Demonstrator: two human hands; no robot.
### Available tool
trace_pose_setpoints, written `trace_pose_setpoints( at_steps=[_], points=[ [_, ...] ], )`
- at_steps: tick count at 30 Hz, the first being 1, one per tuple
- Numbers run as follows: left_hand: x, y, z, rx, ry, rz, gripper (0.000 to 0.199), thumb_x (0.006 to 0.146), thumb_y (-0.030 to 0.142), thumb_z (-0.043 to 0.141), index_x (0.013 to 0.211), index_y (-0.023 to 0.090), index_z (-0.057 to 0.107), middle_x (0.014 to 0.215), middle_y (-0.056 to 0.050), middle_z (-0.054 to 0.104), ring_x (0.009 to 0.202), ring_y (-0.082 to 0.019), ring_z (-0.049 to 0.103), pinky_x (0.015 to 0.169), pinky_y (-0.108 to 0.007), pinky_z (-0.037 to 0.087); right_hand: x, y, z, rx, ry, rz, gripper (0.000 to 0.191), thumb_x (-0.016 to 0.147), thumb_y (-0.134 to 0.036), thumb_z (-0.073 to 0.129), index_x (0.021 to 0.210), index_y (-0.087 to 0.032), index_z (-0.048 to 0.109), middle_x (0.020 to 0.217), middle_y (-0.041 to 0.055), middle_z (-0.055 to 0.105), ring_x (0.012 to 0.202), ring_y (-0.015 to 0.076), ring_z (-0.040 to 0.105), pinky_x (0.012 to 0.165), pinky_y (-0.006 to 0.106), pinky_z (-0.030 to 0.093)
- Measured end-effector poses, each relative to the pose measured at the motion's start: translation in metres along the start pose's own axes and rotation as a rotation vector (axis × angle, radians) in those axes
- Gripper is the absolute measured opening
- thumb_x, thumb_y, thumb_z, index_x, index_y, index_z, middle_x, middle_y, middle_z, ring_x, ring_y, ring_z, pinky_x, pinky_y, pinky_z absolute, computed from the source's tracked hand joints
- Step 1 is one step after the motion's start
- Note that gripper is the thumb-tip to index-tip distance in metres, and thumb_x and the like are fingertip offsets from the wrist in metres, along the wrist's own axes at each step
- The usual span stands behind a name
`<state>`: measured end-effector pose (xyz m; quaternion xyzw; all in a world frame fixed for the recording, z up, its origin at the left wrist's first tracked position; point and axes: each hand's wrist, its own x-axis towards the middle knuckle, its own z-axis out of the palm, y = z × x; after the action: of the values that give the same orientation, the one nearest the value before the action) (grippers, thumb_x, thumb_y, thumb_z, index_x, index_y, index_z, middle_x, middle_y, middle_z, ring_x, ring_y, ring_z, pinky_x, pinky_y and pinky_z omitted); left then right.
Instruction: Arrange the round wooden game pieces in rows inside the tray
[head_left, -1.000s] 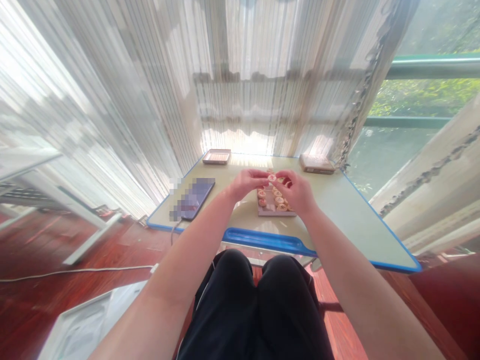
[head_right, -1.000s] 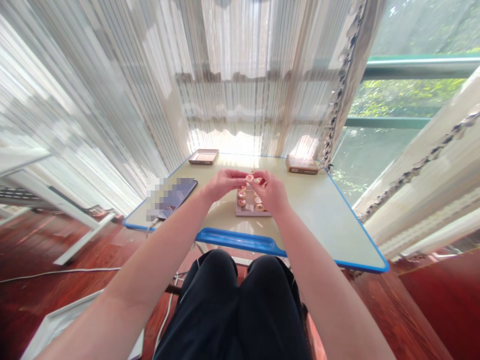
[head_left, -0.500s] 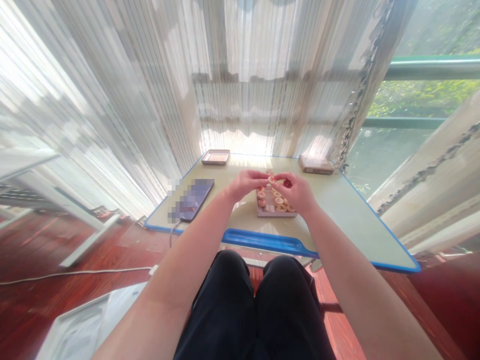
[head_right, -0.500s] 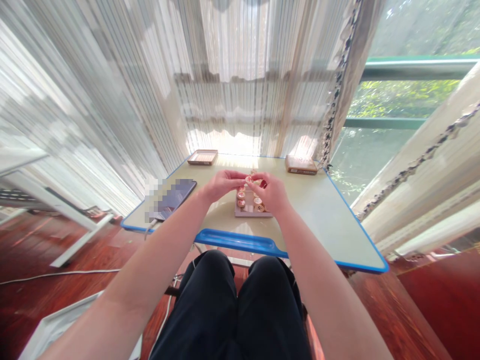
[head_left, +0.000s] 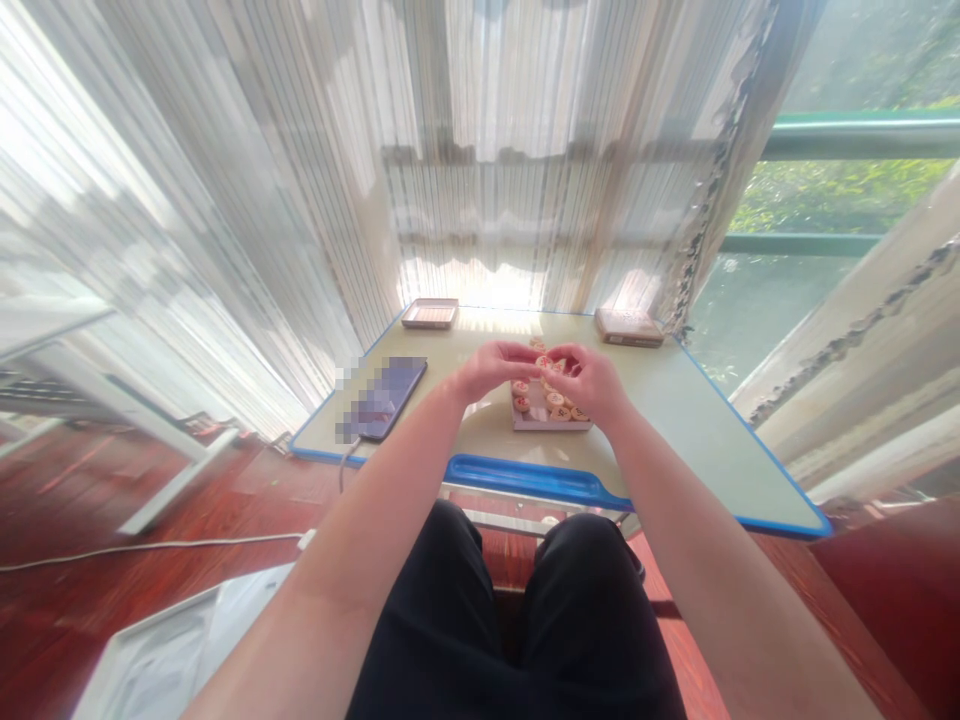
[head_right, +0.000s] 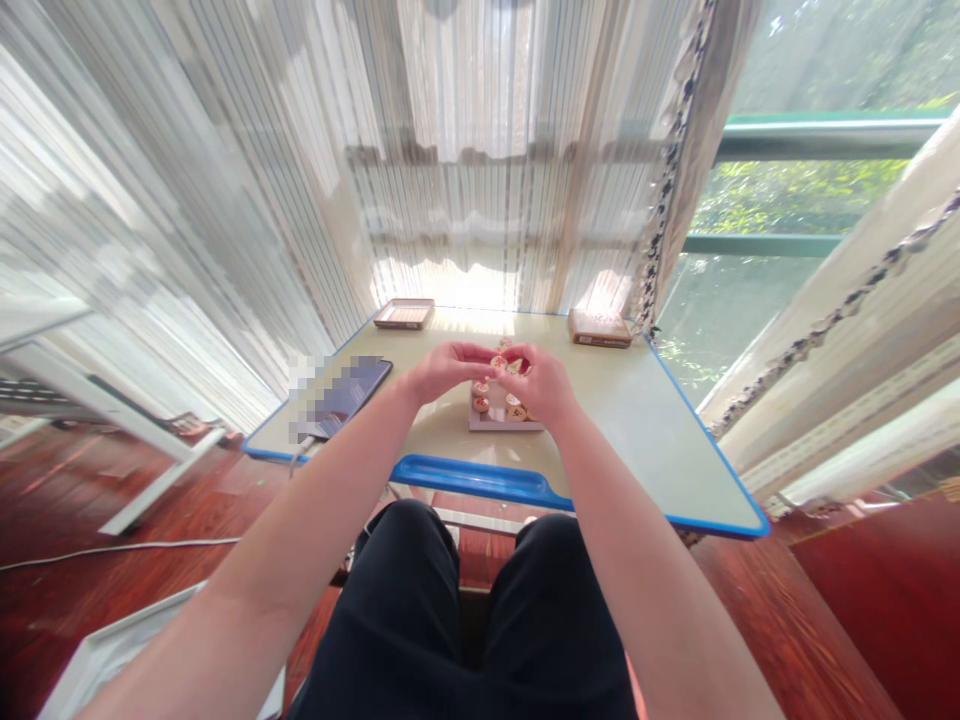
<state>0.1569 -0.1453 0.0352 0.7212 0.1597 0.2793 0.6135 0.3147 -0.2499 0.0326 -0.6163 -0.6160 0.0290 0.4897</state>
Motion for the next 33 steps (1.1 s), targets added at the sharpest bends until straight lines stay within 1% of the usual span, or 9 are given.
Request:
trace_pose_setpoints(
  at_steps=[4,6,8,12,14,18,22,27,33],
  points=[
    [-0.001,0.001,0.0,-0.046,-0.026,-0.001,0.035,0.064,0.023,0.078,0.097,0.012,0.075,0.092,-0.01,0.074,0.084,-0.019,0.065,0.079,-0.034,0.05,0.0,-0.001,-0.001,-0.024,-0.014,-0.012,0.028,0.071,-0.04,0.068,0.087,-0.018,0.071,0.072,0.0036,0.068,0.063,0.0168,0.058,0.062,0.031,0.047],
    [0.001,0.0,-0.001,-0.086,0.008,-0.015,0.03,0.066,0.021,0.073,0.094,0.011,0.075,0.088,-0.01,0.074,0.081,-0.019,0.066,0.076,-0.034,0.052,0.0,-0.002,-0.001,-0.031,-0.012,-0.015,0.026,0.071,-0.039,0.067,0.087,-0.018,0.071,0.072,0.0036,0.068,0.063,0.0167,0.058,0.062,0.03,0.047],
    [0.004,-0.003,-0.003,-0.095,0.143,-0.008,0.025,0.069,0.022,0.067,0.089,0.01,0.074,0.084,-0.01,0.074,0.077,-0.019,0.067,0.072,-0.033,0.053,0.0,-0.003,0.0,-0.036,-0.028,-0.025,0.025,0.071,-0.038,0.068,0.086,-0.018,0.07,0.075,0.0039,0.069,0.063,0.0163,0.058,0.062,0.03,0.047],
    [0.011,-0.012,-0.012,0.064,0.54,0.035,0.022,0.074,0.028,0.058,0.081,0.012,0.071,0.079,-0.009,0.073,0.067,-0.018,0.066,0.062,-0.03,0.054,0.0,-0.003,0.005,-0.09,-0.143,-0.109,0.017,0.071,-0.034,0.068,0.08,-0.019,0.069,0.078,0.0045,0.07,0.067,0.0173,0.06,0.067,0.031,0.048],
    [0.015,-0.018,-0.017,0.168,0.628,0.016,0.023,0.075,0.029,0.055,0.077,0.012,0.07,0.077,-0.009,0.072,0.064,-0.018,0.065,0.059,-0.031,0.053,-0.001,-0.002,0.009,-0.147,-0.186,-0.181,0.013,0.07,-0.031,0.07,0.077,-0.019,0.069,0.079,0.0052,0.07,0.076,0.0201,0.062,0.076,0.034,0.048],
    [0.018,-0.024,-0.019,0.401,0.641,0.005,0.022,0.076,0.027,0.052,0.072,0.015,0.07,0.072,-0.006,0.072,0.064,-0.019,0.065,0.065,-0.031,0.05,-0.002,0.002,0.014,-0.252,-0.232,-0.261,0.013,0.065,-0.03,0.075,0.074,-0.02,0.072,0.085,0.008,0.069,0.089,0.0257,0.063,0.089,0.042,0.044],
    [0.016,-0.021,-0.015,0.61,0.729,0.075,0.02,0.076,0.022,0.051,0.069,0.018,0.069,0.069,-0.004,0.07,0.072,-0.019,0.064,0.072,-0.029,0.045,-0.002,0.001,0.014,-0.316,-0.271,-0.27,0.014,0.065,-0.031,0.077,0.074,-0.021,0.074,0.081,0.0075,0.067,0.089,0.0266,0.063,0.09,0.042,0.043],
    [0.014,-0.017,-0.013,0.658,0.843,0.07,0.023,0.079,0.024,0.046,0.072,0.019,0.068,0.07,-0.002,0.07,0.074,-0.017,0.063,0.071,-0.027,0.044,-0.003,-0.002,0.015,-0.317,-0.308,-0.28,0.012,0.068,-0.029,0.075,0.076,-0.021,0.075,0.08,0.0066,0.068,0.087,0.025,0.063,0.09,0.041,0.042],
    [0.015,-0.017,-0.013,0.693,0.816,0.071,0.025,0.08,0.023,0.045,0.074,0.018,0.069,0.067,-0.001,0.07,0.073,-0.016,0.064,0.069,-0.025,0.044,-0.003,-0.002,0.015,-0.317,-0.342,-0.281,0.01,0.07,-0.03,0.074,0.075,-0.021,0.075,0.08,0.0062,0.069,0.087,0.0241,0.063,0.09,0.039,0.042]
  ],
)
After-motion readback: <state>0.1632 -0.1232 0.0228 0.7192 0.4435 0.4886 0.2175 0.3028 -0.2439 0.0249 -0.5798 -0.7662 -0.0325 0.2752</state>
